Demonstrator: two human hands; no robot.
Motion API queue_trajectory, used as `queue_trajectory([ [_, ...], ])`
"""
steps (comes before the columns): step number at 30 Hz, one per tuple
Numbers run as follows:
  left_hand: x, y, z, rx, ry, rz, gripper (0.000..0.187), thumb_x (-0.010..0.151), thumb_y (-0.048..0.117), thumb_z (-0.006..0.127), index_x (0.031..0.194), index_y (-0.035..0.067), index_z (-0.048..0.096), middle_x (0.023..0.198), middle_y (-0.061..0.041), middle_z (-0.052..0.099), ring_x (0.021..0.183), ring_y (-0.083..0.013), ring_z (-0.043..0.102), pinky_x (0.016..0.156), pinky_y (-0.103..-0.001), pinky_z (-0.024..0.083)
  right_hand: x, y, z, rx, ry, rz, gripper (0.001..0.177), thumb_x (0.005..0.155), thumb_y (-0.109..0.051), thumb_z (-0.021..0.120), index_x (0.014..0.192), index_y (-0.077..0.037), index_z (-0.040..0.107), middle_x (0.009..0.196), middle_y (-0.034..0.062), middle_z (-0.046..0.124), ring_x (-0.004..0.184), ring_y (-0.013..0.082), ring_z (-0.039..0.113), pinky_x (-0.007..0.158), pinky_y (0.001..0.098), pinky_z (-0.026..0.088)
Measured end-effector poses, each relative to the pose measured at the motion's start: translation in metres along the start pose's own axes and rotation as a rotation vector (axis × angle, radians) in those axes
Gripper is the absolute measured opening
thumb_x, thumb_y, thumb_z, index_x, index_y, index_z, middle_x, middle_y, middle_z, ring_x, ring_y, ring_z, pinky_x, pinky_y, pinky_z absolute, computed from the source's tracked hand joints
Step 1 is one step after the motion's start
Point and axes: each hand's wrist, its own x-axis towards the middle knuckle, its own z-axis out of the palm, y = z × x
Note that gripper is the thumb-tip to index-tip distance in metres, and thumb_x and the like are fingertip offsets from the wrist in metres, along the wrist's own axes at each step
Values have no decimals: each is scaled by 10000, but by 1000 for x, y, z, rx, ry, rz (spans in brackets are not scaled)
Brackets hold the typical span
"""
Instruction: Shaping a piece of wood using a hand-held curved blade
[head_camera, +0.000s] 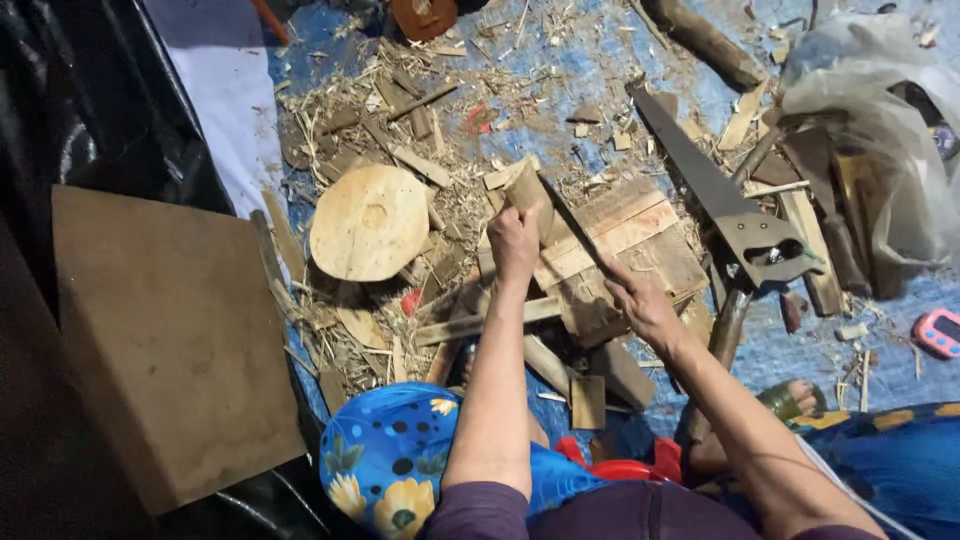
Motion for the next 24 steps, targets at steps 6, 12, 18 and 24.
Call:
queue_trajectory([
  [6, 9, -1, -4, 3, -18, 32, 445, 947, 283, 655, 694, -83, 637, 676, -325, 621, 745, -545, 649, 645, -621, 473, 13, 72, 27, -80, -25, -32, 496, 1054, -374, 494, 1479, -127, 554, 1206, 340, 679, 1138, 554, 609, 973, 612, 493],
  [12, -16, -5, -5, 24, -35, 11, 463, 915, 346, 688, 683, -51, 639, 667, -304, 619, 731, -520, 656, 631, -574, 503, -20, 20, 12, -3, -54, 84, 501, 1055, -452, 494, 1486, -204, 560, 1233, 238, 700, 1176, 481, 614, 995, 601, 490],
  [18, -10, -20, 1, -25, -55, -56, 482, 919, 348, 691, 705, -81, 641, 718, -310, 638, 772, -516, 663, 661, -607, 481, -11, 34, 21, -76, -76, 116, 481, 1059, -380, 479, 1497, -193, 542, 1293, 283, 669, 1194, 528, 596, 1031, 630, 461],
  [24, 2, 4, -10, -18, 18, -78, 421, 899, 321, 723, 744, -66, 668, 713, -299, 665, 735, -492, 689, 653, -559, 517, 10, 75, 36, -81, -30, 55, 475, 1039, -346, 522, 1487, -189, 550, 1327, 232, 668, 1209, 476, 616, 1029, 590, 487],
])
